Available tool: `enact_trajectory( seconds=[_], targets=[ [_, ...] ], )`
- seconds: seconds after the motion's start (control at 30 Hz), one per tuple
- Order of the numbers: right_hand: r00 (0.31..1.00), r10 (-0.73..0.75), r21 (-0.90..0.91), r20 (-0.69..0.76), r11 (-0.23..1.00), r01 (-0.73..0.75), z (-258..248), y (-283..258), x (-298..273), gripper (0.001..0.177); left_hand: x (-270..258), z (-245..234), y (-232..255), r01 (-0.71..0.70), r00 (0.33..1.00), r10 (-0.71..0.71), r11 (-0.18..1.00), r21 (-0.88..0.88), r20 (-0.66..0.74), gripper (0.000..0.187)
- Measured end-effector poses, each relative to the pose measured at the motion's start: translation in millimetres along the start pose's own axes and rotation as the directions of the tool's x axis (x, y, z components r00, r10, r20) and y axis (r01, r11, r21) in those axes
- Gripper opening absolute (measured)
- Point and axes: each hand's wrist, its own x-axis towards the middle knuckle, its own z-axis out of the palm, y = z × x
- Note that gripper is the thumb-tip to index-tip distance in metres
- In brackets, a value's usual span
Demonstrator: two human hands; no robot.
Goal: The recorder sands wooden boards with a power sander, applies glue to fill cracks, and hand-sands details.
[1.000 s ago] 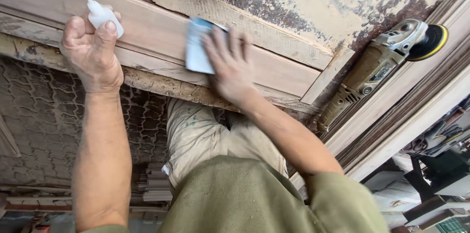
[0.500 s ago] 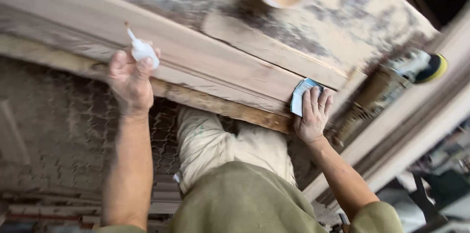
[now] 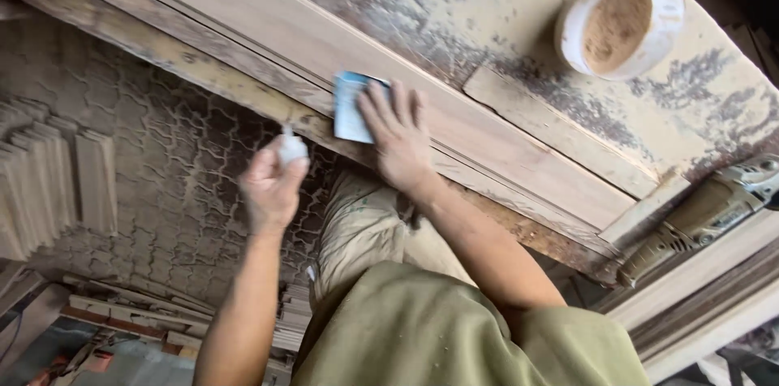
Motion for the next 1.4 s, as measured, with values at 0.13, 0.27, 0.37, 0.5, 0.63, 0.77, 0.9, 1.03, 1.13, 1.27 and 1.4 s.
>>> enact_trajectory(
  seconds=[0.13, 0.27, 0.37, 0.5, 0.63, 0.77, 0.9, 1.03, 1.13, 1.27, 1.4],
  targets=[
    [0.979, 0.157, -0.086, -0.129, 0.982, -0.169, -13.5, 68.1, -104.7, 0.087, 8.5, 17.6, 0.8, 0.039, 0.989, -0.033, 0.998, -0.04, 0.141, 0.036],
    [0.737, 0.657, -0.203, -0.16, 0.709, -0.675, -55.0, 132.7, -253.6, 0.09, 8.6, 36.9, -2.6, -0.067, 0.943, 0.026, 0.992, 0.112, 0.333, 0.034],
    [0.386, 0.899, 0.272, -0.208, 0.432, -0.86, -108.5, 139.2, -308.4, 0.03, -0.5, 43.4, 23.6, -0.155, 0.91, 0.094, 0.98, 0.122, 0.405, 0.035],
    [0.147, 0.938, 0.547, -0.314, 0.305, -0.78, -149.0, 156.3, -371.1, 0.011, -25.7, 59.4, 22.8, -0.194, 0.909, 0.152, 0.978, 0.072, 0.388, 0.039],
    [-0.006, 0.931, 0.649, -0.364, 0.249, -0.719, -204.5, 174.2, -418.6, 0.02, -62.2, 84.1, 27.5, -0.192, 0.883, 0.139, 0.979, 0.075, 0.449, 0.036],
    [0.001, 0.918, 0.703, -0.396, 0.304, -0.643, -204.0, 241.8, -512.7, 0.022, -100.3, 119.6, 13.1, -0.4, 0.872, 0.274, 0.877, 0.267, 0.406, 0.031],
    [-0.037, 0.802, 0.56, -0.597, 0.383, -0.735, -197.2, 294.3, -621.0, 0.033, -130.7, 171.1, 43.4, -0.319, 0.909, 0.237, 0.925, 0.206, 0.343, 0.032],
    [-0.408, 0.9, 0.976, -0.157, 0.078, -0.202, -222.7, 322.3, -657.5, 0.02, -103.9, 224.2, 86.4, -0.512, 0.81, 0.343, 0.809, 0.287, 0.476, 0.028],
    [-0.354, 0.769, 0.792, -0.532, 0.304, -0.53, -202.7, 335.5, -675.0, 0.025, -64.1, 265.5, 122.9, -0.786, 0.597, 0.635, 0.587, 0.196, 0.491, 0.026],
    [0.023, 0.523, 0.371, -0.852, 0.634, -0.678, -192.8, 277.5, -610.7, 0.008, 20.8, 340.5, 114.4, -0.912, 0.368, 0.826, 0.232, 0.338, 0.427, 0.016],
    [0.216, 0.795, 0.544, -0.566, 0.558, -0.627, -211.6, 218.5, -479.1, 0.024, 47.2, 379.6, 109.6, -0.915, 0.39, 0.801, 0.282, 0.288, 0.454, 0.034]
  ],
)
